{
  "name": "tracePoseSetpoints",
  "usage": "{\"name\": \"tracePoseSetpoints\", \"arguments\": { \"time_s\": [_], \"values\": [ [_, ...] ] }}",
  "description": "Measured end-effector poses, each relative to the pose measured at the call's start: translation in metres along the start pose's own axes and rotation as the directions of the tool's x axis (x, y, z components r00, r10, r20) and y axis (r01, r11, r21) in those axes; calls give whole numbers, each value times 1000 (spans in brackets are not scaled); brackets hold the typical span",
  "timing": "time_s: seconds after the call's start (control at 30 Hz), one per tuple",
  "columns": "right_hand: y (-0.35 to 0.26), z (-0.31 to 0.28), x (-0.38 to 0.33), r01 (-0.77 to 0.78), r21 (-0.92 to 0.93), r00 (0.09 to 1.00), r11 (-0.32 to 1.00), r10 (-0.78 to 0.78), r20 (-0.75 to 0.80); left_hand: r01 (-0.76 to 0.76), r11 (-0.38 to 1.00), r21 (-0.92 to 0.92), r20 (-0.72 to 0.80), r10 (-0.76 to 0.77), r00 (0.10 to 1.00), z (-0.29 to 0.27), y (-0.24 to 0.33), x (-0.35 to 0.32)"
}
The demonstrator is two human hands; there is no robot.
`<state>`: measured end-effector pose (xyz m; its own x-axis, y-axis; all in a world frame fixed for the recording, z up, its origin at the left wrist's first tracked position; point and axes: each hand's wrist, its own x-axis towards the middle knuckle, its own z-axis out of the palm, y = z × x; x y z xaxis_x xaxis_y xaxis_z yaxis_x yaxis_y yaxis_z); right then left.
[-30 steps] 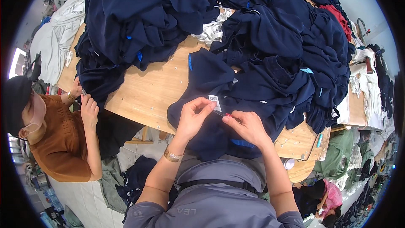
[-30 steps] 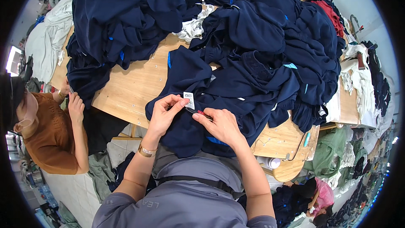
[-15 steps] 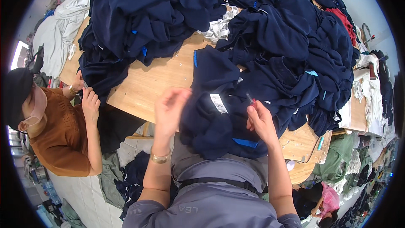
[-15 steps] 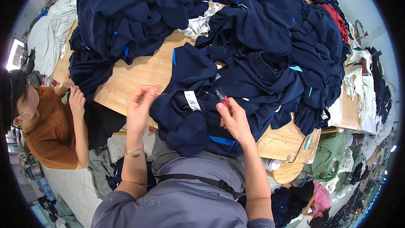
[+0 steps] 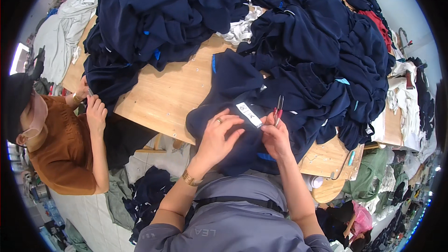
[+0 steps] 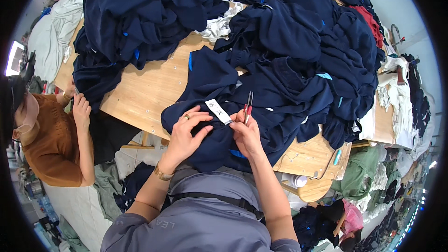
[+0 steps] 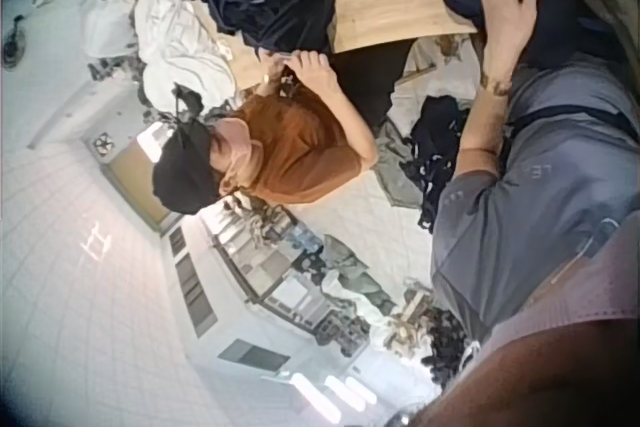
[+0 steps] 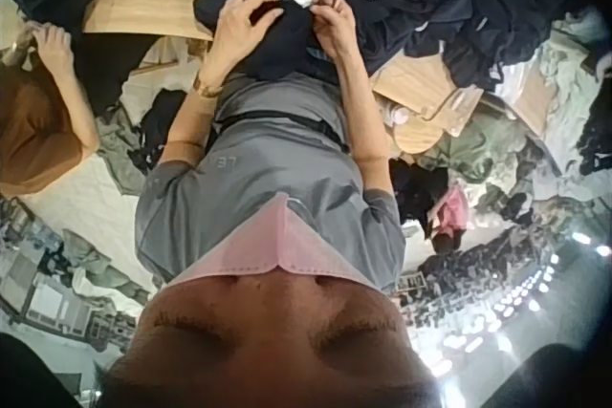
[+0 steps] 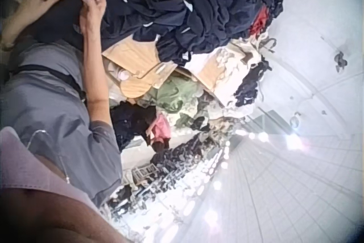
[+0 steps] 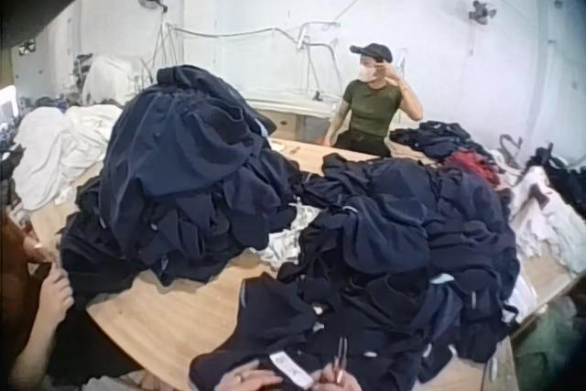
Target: The person picks up clothing garments from a pile on the table, turns them over, and trims loose threads using small scissors.
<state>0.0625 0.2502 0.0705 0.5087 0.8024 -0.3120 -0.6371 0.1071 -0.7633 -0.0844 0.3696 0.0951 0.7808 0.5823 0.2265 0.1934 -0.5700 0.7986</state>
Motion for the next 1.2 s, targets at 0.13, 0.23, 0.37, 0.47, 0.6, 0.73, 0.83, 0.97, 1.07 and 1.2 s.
{"name": "tracePoseSetpoints", "arguments": {
  "time_s": [0.13, 0.23, 0.37, 0.47, 0.6, 0.73, 0.83, 0.97, 1.07, 1.2],
  "values": [
    [-1, -6, -2, -5, 263, 1000, 965, 10, -17, -61, 990, 128, 76, 51, 996, 12, 10, 7],
    [-3, 3, -1, 12, 319, 999, 948, 4, -50, -132, 970, 204, 41, 126, 991, 12, 12, 12],
    [-6, 10, 3, 111, 185, 992, 976, -99, -76, 104, 979, -177, 164, -75, 984, 3, 7, 12],
    [-4, 22, 5, 201, -143, 974, 969, -213, -74, 353, 690, -632, 316, -186, 930, 0, 4, 9],
    [-11, 33, 0, 232, -406, 963, 884, -267, -31, 314, 609, -729, 253, -187, 949, -2, 10, 10],
    [-26, 45, -11, 399, -551, 895, 733, -441, 62, 244, 757, -607, 164, -181, 970, -1, 6, 10],
    [-27, 49, -14, 512, -576, 856, 637, -436, 279, 212, 690, -692, 133, -167, 977, 5, 2, 7],
    [-28, 52, -12, 340, -647, 940, 683, -224, 258, 217, 554, -804, 139, -178, 974, 0, 4, 5],
    [-23, 40, -5, 273, -299, 940, 914, -188, 284, 236, 267, -934, 193, -177, 965, -3, 10, 6],
    [-18, 36, -1, 291, -175, 932, 941, -237, 275, 177, 580, -795, 164, -75, 984, -3, 3, 4]
  ]
}}
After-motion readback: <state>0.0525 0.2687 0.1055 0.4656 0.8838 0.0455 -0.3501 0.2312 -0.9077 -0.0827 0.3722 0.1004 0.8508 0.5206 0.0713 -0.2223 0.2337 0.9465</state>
